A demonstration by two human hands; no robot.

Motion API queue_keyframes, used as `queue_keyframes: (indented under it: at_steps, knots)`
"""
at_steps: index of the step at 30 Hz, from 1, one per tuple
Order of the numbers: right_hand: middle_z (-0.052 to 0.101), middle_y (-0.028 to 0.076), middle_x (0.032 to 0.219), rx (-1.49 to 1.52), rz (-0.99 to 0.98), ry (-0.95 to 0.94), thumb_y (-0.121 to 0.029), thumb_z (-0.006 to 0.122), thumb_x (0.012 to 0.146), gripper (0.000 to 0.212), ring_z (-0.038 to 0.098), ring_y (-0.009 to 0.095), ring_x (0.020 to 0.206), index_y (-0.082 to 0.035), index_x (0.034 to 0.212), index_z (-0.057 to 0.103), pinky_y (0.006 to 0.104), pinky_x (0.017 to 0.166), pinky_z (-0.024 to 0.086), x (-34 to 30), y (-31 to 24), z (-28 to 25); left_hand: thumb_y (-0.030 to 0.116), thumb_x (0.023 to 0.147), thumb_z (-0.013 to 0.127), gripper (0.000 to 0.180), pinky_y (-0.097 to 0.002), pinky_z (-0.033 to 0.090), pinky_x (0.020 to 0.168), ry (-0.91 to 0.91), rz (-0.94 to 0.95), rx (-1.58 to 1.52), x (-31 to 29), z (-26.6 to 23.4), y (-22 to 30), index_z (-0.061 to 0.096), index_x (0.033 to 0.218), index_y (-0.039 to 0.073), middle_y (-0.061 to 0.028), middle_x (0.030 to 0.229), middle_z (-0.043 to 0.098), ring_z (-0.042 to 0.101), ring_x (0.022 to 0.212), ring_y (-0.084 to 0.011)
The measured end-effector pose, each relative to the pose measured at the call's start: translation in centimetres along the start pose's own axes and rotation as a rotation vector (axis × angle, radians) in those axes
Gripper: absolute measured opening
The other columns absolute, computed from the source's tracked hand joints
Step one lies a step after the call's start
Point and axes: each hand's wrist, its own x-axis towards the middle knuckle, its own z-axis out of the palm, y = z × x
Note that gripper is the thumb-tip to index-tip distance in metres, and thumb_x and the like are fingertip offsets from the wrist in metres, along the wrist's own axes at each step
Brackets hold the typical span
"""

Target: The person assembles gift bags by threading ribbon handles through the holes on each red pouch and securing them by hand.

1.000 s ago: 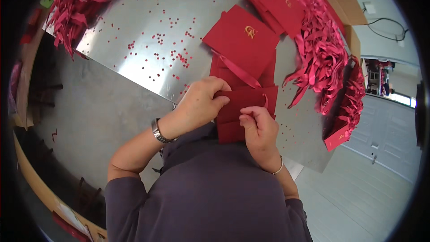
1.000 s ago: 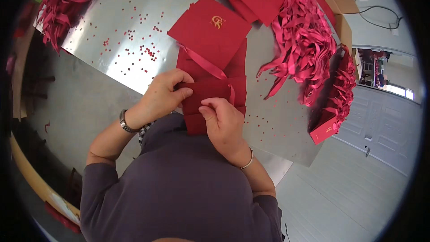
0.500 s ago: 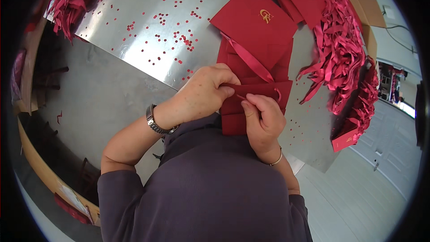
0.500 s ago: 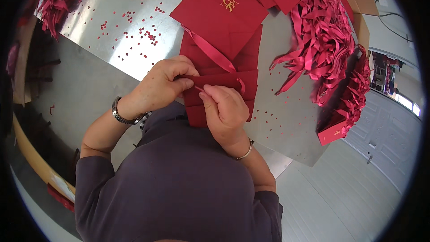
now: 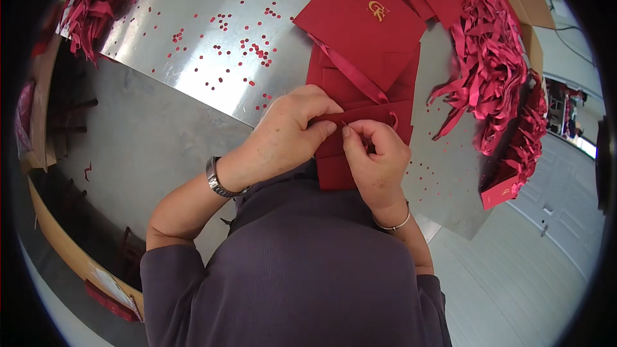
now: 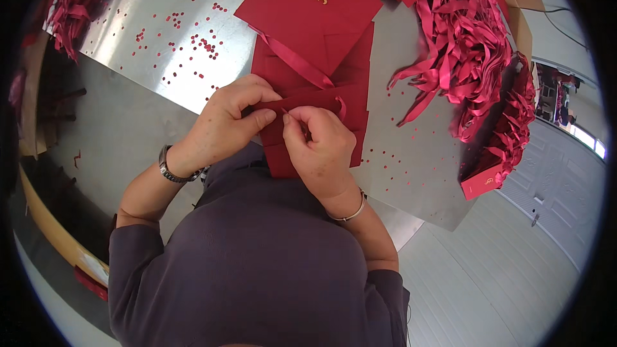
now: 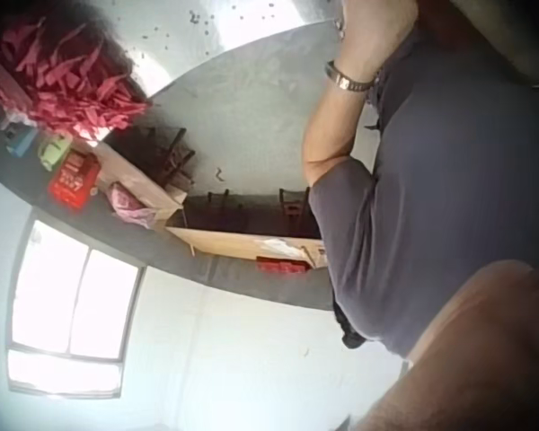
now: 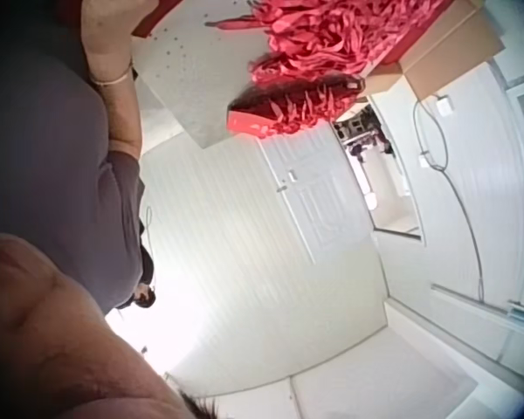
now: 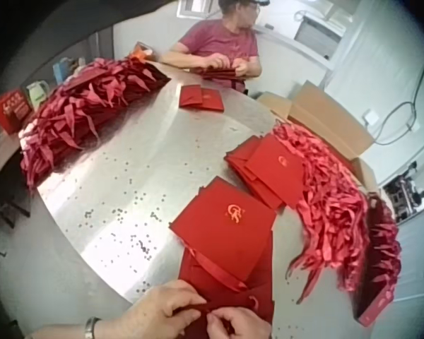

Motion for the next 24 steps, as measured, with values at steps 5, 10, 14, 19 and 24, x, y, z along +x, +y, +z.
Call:
queue_keyframes:
  at_steps: [5,10,14,19,24]
  knots:
    - [0.06,0.008,0.07,-0.312,-0.355,0.002,-0.004,0.069,0.077,0.008,0.059,0.025,0.06,-0.004,0.083,0.062,0.0343,0.054,0.049,0.4,-0.1,0.1,-0.009,0.08,0.062,0.021,-0.0315,0.051,0.071,0.072,0.167,0.151,-0.5,0.8,0.3,0.061,0.1,-0.003,-0.0121,0.097,0.06,0.062,0.084,-0.0251]
    - [0.06,0.009,0.071,-0.379,-0.436,0.012,-0.004,0.069,0.077,0.01,0.06,0.026,0.061,-0.004,0.083,0.061,0.0354,0.056,0.05,0.5,0.0,0.3,-0.008,0.079,0.062,0.016,-0.0326,0.05,0.071,0.134,0.101,0.195,-0.3,0.9,0.0,0.059,0.093,-0.001,-0.0124,0.095,0.06,0.061,0.084,-0.0274]
    - [0.062,0.009,0.073,-0.117,-0.237,0.0,-0.001,0.071,0.076,0.011,0.062,0.026,0.063,-0.002,0.08,0.061,0.0349,0.057,0.05,-0.1,0.0,0.0,-0.008,0.079,0.061,0.016,-0.0317,0.049,0.07,0.096,0.068,0.145,0.1,0.6,-0.3,0.059,0.093,-0.002,-0.0114,0.093,0.059,0.06,0.081,-0.0253]
    - [0.062,0.009,0.073,-0.166,-0.259,0.01,-0.001,0.07,0.078,0.01,0.061,0.025,0.061,-0.003,0.082,0.061,0.0342,0.054,0.049,-0.4,-0.2,-0.1,-0.007,0.083,0.06,0.013,-0.0261,0.048,0.064,0.006,-0.077,-0.041,0.1,-0.1,0.4,0.058,0.094,-0.002,-0.0035,0.09,0.057,0.057,0.074,-0.0115]
    - [0.062,0.008,0.072,-0.037,-0.105,-0.029,-0.001,0.07,0.078,0.011,0.06,0.022,0.058,-0.003,0.083,0.061,0.0316,0.053,0.047,-0.2,-0.3,-0.1,0.0,0.08,0.062,0.015,-0.0369,0.05,0.076,-0.008,-0.144,-0.077,0.3,-0.7,0.5,0.065,0.094,-0.003,-0.0164,0.093,0.063,0.062,0.086,-0.0308]
